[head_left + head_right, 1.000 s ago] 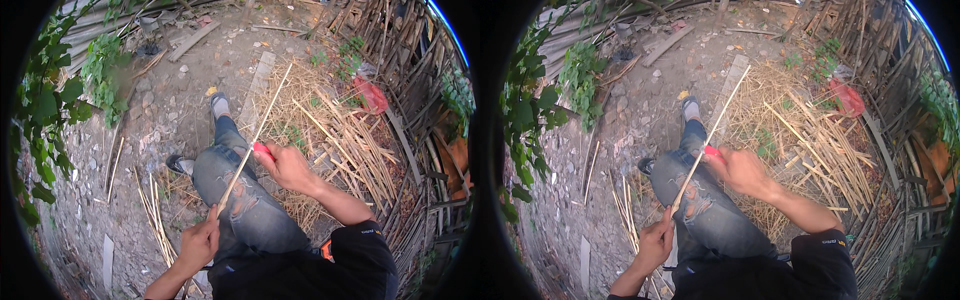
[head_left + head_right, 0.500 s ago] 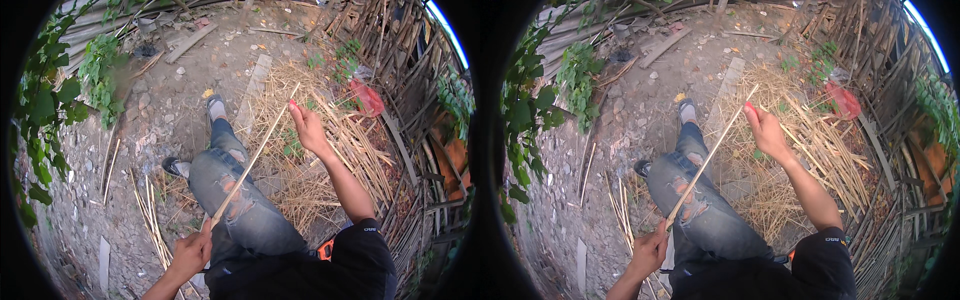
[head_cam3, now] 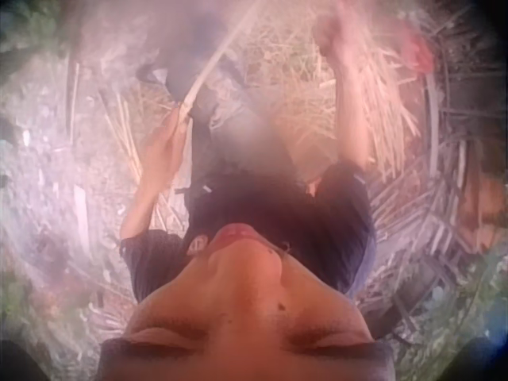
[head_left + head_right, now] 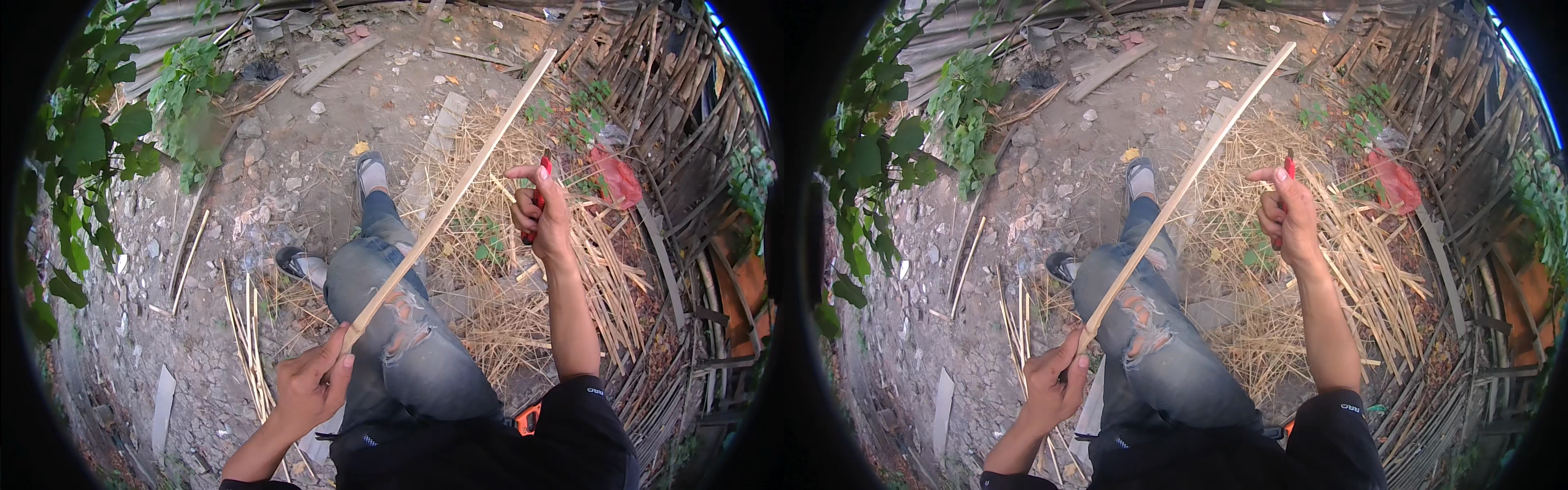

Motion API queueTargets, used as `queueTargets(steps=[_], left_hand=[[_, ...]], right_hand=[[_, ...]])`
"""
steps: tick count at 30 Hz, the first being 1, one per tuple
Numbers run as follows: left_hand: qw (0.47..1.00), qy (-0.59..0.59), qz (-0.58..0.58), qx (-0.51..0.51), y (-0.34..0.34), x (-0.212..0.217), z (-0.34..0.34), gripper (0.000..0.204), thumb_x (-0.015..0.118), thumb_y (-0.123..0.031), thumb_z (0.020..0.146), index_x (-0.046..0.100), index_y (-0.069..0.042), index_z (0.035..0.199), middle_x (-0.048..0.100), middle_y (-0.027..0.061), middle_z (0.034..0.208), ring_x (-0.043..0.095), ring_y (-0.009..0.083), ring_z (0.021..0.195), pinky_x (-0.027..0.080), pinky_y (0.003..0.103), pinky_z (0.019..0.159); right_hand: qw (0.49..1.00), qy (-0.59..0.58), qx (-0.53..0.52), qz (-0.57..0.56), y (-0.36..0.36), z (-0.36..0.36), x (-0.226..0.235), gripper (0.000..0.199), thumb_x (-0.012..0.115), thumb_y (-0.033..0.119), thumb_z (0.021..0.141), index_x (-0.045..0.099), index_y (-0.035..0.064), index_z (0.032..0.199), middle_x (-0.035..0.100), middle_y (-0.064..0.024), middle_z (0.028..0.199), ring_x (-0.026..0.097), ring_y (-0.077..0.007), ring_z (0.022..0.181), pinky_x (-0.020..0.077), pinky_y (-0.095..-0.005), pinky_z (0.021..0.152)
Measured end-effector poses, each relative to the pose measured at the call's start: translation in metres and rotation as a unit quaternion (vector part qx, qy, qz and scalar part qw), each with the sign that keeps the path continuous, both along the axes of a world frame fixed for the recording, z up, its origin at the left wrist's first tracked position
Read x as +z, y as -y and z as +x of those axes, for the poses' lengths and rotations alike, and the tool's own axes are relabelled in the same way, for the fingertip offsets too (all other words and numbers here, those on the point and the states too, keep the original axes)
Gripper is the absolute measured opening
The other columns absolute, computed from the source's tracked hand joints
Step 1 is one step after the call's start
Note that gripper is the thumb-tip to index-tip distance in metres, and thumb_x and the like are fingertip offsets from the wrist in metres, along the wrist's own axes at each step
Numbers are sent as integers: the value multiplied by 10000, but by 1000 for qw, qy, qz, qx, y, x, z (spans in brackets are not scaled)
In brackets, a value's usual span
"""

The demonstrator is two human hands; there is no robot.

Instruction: The person sits on the ground and uses a red knife to shave the surface of a long bamboo stick. They hold the stick with one hand and scrape the blade along its length to remove the outer layer, occasionally rotating the stick to work on different sides.

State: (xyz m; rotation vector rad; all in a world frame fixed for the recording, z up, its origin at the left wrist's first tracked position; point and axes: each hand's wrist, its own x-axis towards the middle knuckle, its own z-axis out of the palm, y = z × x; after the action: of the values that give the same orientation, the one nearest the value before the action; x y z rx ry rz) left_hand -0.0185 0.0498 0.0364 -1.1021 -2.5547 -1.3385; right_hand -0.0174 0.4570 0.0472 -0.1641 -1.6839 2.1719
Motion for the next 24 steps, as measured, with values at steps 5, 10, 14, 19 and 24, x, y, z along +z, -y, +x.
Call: queueTargets(steps=[5,10,14,19,24], left_hand=[[998,-52,11,-14,-34,-2,-15,417,760,-56,887,688,1,1293,605,89,627,571,172,494,449,300,500],[998,-59,36,0,-49,-5,-13,414,771,-58,876,702,-20,1283,596,85,605,562,186,462,435,327,466],[998,-37,51,-16,-55,-1,-13,397,726,-57,924,675,-9,1314,617,114,642,593,194,495,458,318,497],[990,112,48,-76,-51,4,-11,372,614,-104,1023,613,3,1380,669,142,716,643,186,559,503,306,564],[946,302,36,-108,-48,17,-11,415,602,-125,1029,576,-3,1424,692,101,740,648,132,601,515,296,589]], right_hand=[[998,-51,28,10,53,-7,17,343,606,307,1055,651,-9,1179,351,90,570,273,-26,444,204,-233,430],[996,32,61,49,92,-4,21,183,696,139,1007,710,-6,1117,543,90,646,418,9,541,298,-209,487],[992,7,99,82,119,1,12,130,727,110,983,721,7,1062,584,88,661,486,19,634,359,-209,574],[982,27,137,129,126,3,8,134,773,129,950,722,9,919,494,104,597,399,9,575,304,-224,527],[990,0,25,138,119,-11,0,357,810,184,925,616,73,646,423,118,523,337,6,523,240,-241,477]])
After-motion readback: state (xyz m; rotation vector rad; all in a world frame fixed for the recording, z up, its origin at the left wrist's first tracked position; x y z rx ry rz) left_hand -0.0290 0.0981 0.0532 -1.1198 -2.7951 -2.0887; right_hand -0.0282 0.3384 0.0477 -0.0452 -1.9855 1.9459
